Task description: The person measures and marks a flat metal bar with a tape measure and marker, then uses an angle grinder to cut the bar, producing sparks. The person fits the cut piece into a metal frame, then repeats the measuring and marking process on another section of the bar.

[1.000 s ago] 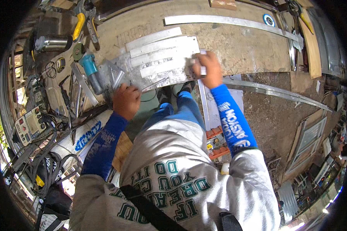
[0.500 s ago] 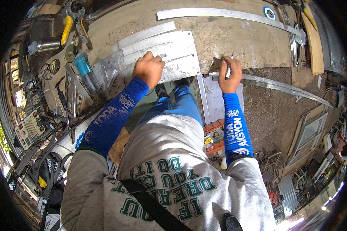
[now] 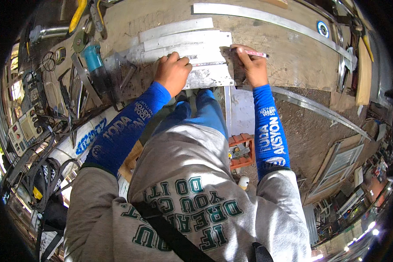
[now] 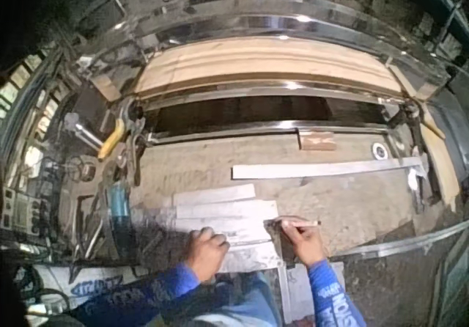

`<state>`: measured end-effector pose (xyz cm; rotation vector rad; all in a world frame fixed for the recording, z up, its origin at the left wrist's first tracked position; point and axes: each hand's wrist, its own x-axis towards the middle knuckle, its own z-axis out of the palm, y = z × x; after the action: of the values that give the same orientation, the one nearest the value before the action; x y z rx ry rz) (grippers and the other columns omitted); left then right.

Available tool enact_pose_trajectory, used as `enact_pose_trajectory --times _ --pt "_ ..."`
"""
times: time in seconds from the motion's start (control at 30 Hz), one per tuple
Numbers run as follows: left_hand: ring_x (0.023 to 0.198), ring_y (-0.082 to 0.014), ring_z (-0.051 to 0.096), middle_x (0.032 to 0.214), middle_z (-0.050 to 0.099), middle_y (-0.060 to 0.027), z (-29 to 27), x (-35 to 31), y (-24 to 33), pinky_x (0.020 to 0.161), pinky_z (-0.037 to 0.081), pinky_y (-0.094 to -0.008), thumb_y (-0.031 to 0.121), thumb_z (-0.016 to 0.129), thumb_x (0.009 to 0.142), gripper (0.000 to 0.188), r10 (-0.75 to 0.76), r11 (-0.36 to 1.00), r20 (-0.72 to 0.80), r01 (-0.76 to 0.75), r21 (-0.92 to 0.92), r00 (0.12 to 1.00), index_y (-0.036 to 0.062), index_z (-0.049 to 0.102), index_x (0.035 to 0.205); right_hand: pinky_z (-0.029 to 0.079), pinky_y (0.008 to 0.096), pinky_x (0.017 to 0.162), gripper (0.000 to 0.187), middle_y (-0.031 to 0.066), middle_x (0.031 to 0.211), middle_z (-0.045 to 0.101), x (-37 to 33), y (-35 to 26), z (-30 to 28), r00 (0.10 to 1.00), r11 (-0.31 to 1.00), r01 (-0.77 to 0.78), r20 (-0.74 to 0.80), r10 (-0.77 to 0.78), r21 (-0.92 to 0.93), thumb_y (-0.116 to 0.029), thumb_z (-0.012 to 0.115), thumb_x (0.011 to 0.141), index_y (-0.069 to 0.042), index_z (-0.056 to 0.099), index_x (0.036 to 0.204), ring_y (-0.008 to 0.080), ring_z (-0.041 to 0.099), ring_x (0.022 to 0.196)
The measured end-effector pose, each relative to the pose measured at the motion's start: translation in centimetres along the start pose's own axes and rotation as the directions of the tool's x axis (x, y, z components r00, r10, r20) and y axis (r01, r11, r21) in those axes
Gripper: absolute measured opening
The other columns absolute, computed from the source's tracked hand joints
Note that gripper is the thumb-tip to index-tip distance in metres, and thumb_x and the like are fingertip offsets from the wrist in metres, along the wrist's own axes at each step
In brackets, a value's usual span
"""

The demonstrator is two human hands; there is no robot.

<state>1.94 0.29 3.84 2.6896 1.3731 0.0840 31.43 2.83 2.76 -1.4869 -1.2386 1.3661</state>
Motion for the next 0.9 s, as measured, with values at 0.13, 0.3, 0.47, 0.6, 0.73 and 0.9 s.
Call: enact_pose_trajectory --times 0.13,0.3,0.47,0.6,0.73,0.9 --pt "0.101 -0.0244 0.061 0.101 0.069 0.0028 -1.3 0.2 0.5 0.081 0.049 -0.0417 0.017 0.07 0.082 0.014 -0.017 1.0 0.053 0.016 0.016 0.998 0.0151 0.078 0.094 0.054 0.0282 0.082 0.004 0.003 0.09 0.074 2.1 0.9 1.0 0.993 0.998 0.064 0.094 -0.065 0.021 -0.004 0.071 0.092 -0.001 0.072 0.094 0.0107 0.066 0.086" --pt "0.101 -0.0238 0.061 0.099 0.069 0.0023 -1.1 0.1 0.6 0.083 0.049 -0.0409 0.016 0.068 0.083 0.014 -0.04 0.999 0.026 0.04 -0.013 0.999 0.0148 0.078 0.093 0.054 0.0281 0.08 0.004 0.0046 0.09 0.074 2.6 1.9 1.4 0.97 0.993 0.121 0.213 -0.118 -0.003 0.0 0.068 0.09 -0.001 0.071 0.092 0.0117 0.067 0.085" --pt "0.1 -0.0229 0.061 0.099 0.069 0.0026 -1.4 0.2 0.8 0.083 0.049 -0.0401 0.017 0.067 0.083 0.015 -0.045 0.999 0.046 0.045 -0.013 0.998 0.0149 0.078 0.093 0.055 0.0288 0.08 0.002 0.0061 0.09 0.075 2.3 2.2 1.7 0.96 0.987 0.159 0.24 -0.146 -0.037 0.0 0.069 0.089 0.0 0.071 0.09 0.013 0.069 0.084" --pt "0.1 -0.0226 0.061 0.099 0.069 0.0028 -1.3 0.1 0.6 0.083 0.049 -0.0399 0.017 0.067 0.083 0.016 -0.035 0.999 0.022 0.036 -0.016 0.999 0.0149 0.078 0.095 0.056 0.0297 0.08 0.003 0.0075 0.089 0.076 2.5 1.1 1.8 0.958 0.984 0.156 0.254 -0.131 -0.08 0.0 0.07 0.087 0.001 0.072 0.089 0.0142 0.07 0.084" --pt "0.1 -0.0227 0.061 0.1 0.069 0.003 -1.3 0.2 0.6 0.083 0.049 -0.0397 0.017 0.068 0.083 0.017 -0.033 0.999 0.043 0.033 -0.002 0.999 0.0148 0.079 0.096 0.057 0.0298 0.08 0.003 0.0073 0.089 0.076 2.5 1.4 1.7 0.95 0.982 0.172 0.275 -0.147 -0.072 0.0 0.07 0.087 0.001 0.072 0.089 0.0141 0.07 0.084" --pt "0.1 -0.0225 0.061 0.101 0.069 0.0032 -1.2 0.1 0.7 0.084 0.049 -0.0392 0.017 0.069 0.083 0.018 -0.036 0.999 0.043 0.036 -0.003 0.998 0.015 0.079 0.097 0.057 0.0293 0.079 0.001 0.0066 0.089 0.076 2.6 1.4 1.8 0.95 0.98 0.176 0.279 -0.143 -0.094 0.0 0.071 0.087 0.0 0.072 0.088 0.0134 0.07 0.083"
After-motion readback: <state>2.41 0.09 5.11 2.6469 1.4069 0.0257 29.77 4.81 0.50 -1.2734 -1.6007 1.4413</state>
